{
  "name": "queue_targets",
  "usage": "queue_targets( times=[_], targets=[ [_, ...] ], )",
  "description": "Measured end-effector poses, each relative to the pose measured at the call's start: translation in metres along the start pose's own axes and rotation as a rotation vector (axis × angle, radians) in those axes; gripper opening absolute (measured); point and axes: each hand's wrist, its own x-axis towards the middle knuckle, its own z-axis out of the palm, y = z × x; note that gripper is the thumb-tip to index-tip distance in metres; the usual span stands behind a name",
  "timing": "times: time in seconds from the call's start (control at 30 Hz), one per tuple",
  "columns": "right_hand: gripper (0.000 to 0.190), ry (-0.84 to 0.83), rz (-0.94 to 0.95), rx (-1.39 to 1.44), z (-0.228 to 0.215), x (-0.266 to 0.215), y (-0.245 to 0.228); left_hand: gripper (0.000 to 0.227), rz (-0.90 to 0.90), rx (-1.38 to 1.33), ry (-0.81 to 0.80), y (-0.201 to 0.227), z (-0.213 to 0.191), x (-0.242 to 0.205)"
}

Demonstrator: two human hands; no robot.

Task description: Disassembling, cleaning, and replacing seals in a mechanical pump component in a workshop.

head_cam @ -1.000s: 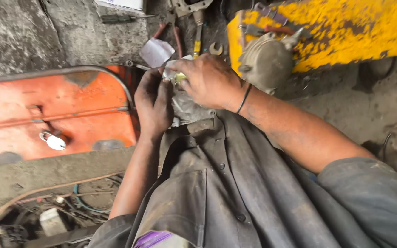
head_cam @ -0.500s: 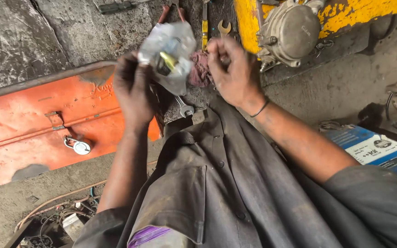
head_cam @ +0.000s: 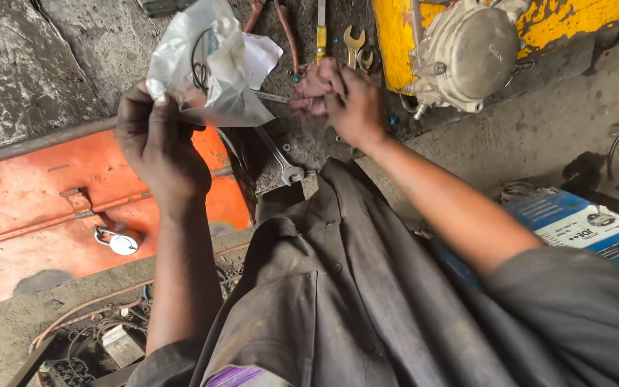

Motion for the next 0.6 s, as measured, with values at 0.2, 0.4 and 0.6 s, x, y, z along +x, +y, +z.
queue_targets(
  times=[0.2,0.4,0.6],
  targets=[
    [0.030,-0.455,0.063,0.182,-0.006,-0.076,-0.017,0.008,-0.024,-0.078,0.034,0.010,0.000,0.006],
    [0.048,-0.905,-0.083,0.171,0.026,-0.085,-0.057,0.009,0.006,-0.101,-0.001,-0.006,-0.010,0.014],
    [0.055,-0.983,-0.111,0.073,0.025,-0.060,-0.059,0.008,0.062,-0.118,-0.005,0.014,-0.001,0.022]
  ],
)
